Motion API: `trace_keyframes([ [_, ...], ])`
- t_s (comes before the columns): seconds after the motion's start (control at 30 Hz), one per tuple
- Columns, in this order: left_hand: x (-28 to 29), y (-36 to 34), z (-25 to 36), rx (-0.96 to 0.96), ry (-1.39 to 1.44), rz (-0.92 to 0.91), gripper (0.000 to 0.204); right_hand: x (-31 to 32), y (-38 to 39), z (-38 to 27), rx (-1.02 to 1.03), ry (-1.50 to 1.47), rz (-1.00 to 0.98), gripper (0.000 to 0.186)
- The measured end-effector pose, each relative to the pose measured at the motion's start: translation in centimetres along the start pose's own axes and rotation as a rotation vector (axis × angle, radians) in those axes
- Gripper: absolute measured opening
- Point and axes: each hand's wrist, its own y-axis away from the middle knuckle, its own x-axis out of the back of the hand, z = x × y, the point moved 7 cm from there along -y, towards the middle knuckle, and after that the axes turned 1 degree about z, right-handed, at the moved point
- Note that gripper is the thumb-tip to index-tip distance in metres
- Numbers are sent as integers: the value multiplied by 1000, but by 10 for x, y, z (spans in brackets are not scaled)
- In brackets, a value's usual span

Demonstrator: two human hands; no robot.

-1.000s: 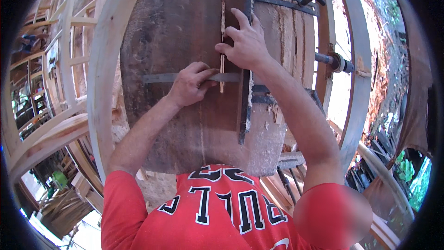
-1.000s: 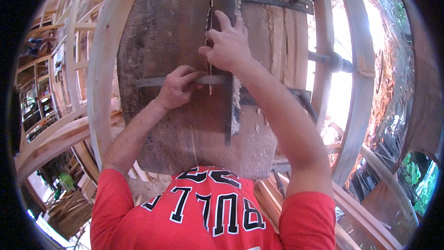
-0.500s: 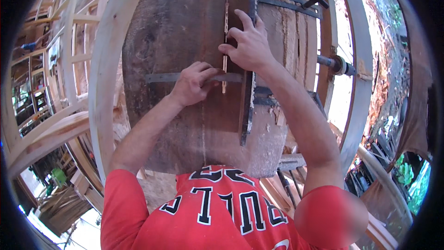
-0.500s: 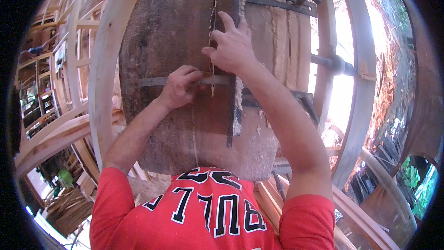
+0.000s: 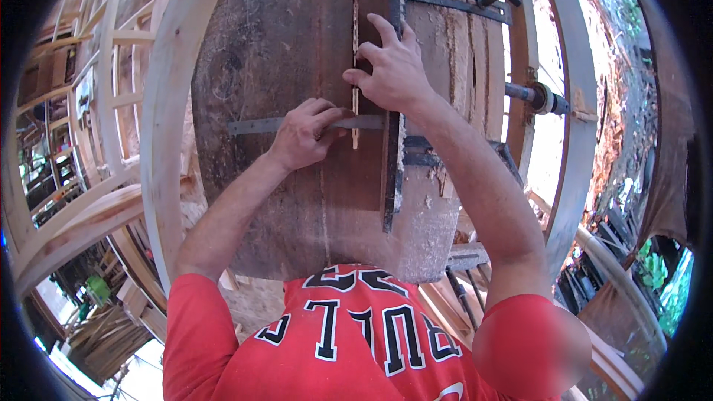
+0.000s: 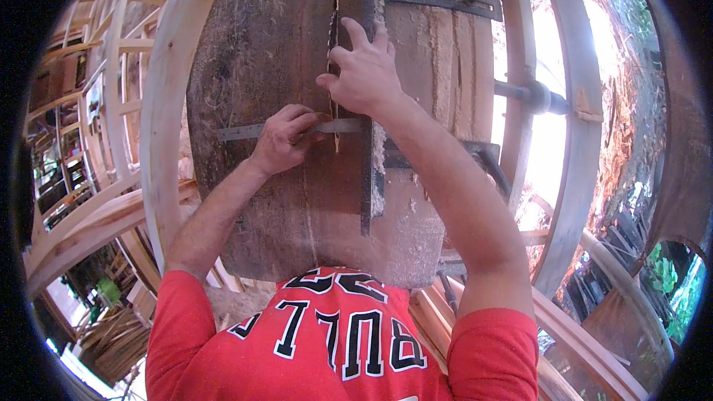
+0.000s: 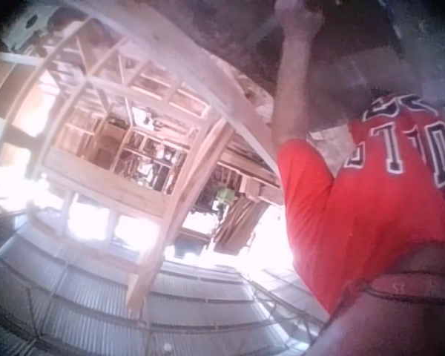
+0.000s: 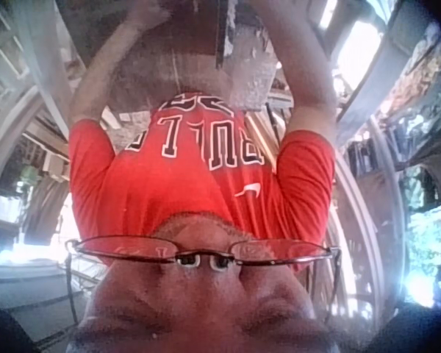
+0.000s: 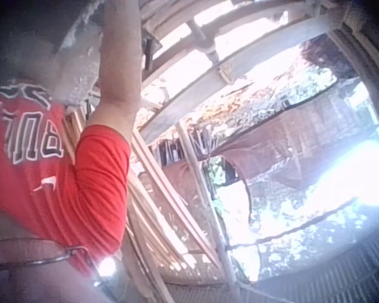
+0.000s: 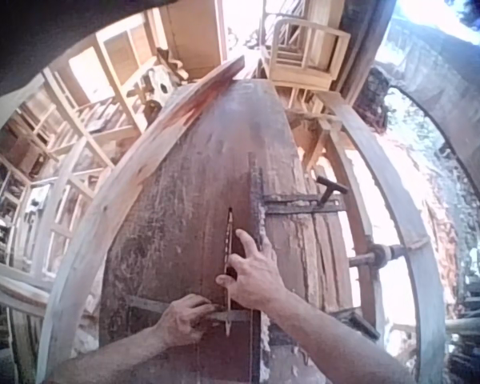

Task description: The person holds a metal ruler against a piece of wood on a table saw workbench and then moves a wooden guide across the surface by hand.

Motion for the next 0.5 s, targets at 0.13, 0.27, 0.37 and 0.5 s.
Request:
trace_keyframes([
  [0.13, 0, 0, 0, 13, 4, -1, 34, 0, 0, -1, 0, 6, -2, 44],
  [0.27, 0, 1, 0, 9, 5, 17, 33, 1, 0, -2, -7, -2, -10, 44],
  [0.37, -1, 0, -1, 14, 20, 13, 33, 1, 0, -1, -6, -4, -20, 45],
  [0.5, 1, -2, 0, 13, 21, 3, 33, -1, -1, 1, 5, -16, -10, 45],
])
